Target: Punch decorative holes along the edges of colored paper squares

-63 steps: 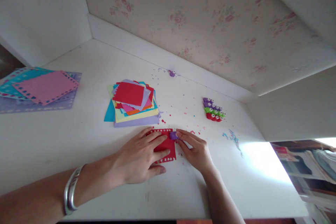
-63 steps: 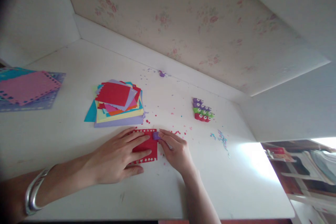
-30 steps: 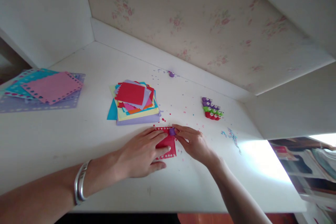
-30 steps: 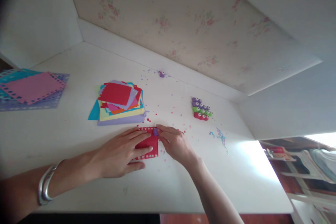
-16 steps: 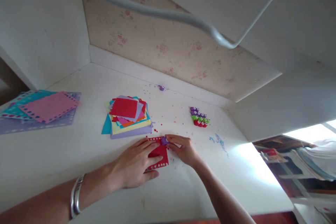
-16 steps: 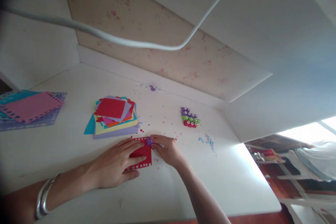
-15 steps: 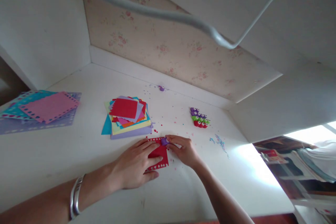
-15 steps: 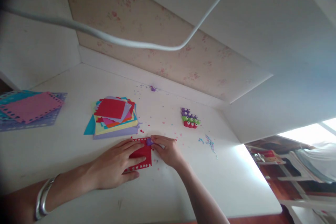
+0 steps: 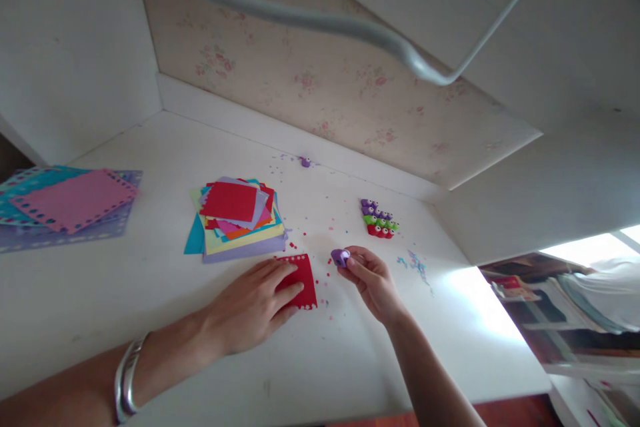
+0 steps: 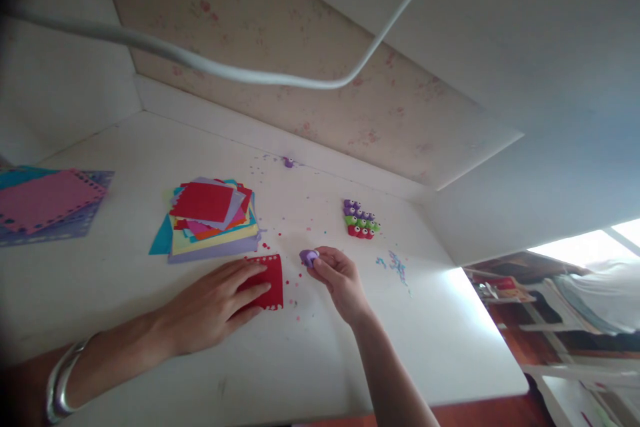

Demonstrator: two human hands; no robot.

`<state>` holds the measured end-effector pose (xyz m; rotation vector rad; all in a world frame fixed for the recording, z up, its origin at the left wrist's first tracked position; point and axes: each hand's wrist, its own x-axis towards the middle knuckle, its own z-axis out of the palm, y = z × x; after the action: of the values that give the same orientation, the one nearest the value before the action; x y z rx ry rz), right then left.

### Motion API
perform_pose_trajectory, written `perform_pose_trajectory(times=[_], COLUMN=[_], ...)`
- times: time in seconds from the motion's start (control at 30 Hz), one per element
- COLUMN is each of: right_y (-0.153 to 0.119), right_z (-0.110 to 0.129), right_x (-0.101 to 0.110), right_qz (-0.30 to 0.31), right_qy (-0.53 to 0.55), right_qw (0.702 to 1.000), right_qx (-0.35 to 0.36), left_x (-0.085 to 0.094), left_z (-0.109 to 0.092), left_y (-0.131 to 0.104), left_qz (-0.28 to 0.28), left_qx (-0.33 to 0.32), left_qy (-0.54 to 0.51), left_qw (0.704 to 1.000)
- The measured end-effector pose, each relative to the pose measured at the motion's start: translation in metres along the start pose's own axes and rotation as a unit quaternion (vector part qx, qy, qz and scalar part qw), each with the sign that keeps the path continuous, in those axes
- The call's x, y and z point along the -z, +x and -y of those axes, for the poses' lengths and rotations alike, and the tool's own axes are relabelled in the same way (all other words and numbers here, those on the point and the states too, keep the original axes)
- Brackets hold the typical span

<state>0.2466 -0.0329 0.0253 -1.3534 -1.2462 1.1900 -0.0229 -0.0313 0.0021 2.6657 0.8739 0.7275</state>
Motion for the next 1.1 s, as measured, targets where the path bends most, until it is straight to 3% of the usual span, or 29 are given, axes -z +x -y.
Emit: perform_pose_trajectory(times=[0.2,0.33,0.43,0.6,0.73,0.87,1.0,1.1], right_y=[0.0,0.004,0.005,0.003,0.0,-0.004,-0.005,-0.003], right_z=[-0.015,-0.025,-0.03,-0.027,-0.018,-0.009,-0.003,-0.005], right_x=[-0.01,-0.012,-0.011,-0.008,-0.011,-0.01,0.003,0.01], right_qz=[-0.01,-0.009,-0.012,-0.046,-0.058,-0.026,0.011,0.104], right_qy=[0.005,-0.015,-0.037,-0.082,-0.207,-0.321,-0.334,-0.332], right_qw=[0.999,0.997,0.996,0.992,0.968,0.935,0.923,0.907], right_qx=[0.03,0.072,0.084,0.086,0.13,0.151,0.191,0.237], left_x=[0.004,0.008,0.006,0.001,-0.001,0.002,0.004,0.005], left_z=[0.001,0.005,0.009,0.013,0.016,0.018,0.016,0.014], left_y=[0.003,0.008,0.011,0.008,0.005,0.006,0.008,0.01], left_qz=[-0.015,-0.042,-0.027,-0.017,-0.016,0.001,0.026,0.036], left_qx=[-0.003,0.086,0.14,0.136,0.138,0.137,0.115,0.094], left_qy=[0.024,0.077,0.128,0.131,0.116,0.092,0.027,-0.011], left_qw=[1.0,0.992,0.981,0.982,0.983,0.986,0.993,0.995])
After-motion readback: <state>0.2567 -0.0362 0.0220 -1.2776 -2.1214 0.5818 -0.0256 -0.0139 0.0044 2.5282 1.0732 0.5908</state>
